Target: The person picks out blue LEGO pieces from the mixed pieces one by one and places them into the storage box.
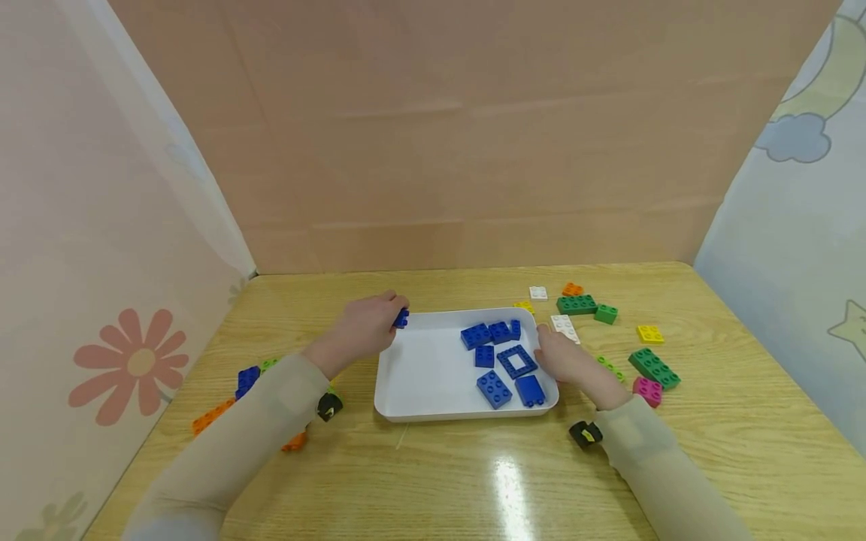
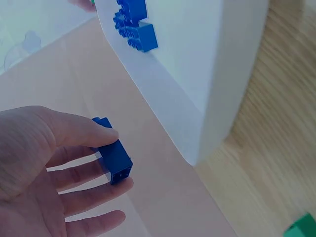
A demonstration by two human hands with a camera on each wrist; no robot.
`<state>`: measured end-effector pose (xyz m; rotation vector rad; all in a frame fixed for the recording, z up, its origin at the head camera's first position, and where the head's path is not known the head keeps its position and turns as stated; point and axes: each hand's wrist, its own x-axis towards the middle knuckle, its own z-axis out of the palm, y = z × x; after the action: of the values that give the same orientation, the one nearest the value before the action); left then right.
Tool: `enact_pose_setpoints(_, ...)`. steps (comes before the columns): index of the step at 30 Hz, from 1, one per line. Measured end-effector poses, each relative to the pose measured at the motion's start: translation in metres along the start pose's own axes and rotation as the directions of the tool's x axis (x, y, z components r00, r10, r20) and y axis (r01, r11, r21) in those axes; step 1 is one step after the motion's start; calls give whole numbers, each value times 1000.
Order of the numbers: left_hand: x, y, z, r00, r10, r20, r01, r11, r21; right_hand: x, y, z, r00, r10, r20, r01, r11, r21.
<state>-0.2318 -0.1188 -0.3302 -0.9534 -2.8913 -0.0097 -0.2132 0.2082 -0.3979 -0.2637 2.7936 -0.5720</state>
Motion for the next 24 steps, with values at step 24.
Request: enact_pose_setpoints(24,59,31,27,957,108,270,-132,989,72,0,-1,0,1000,3,-3,-3,1000,26)
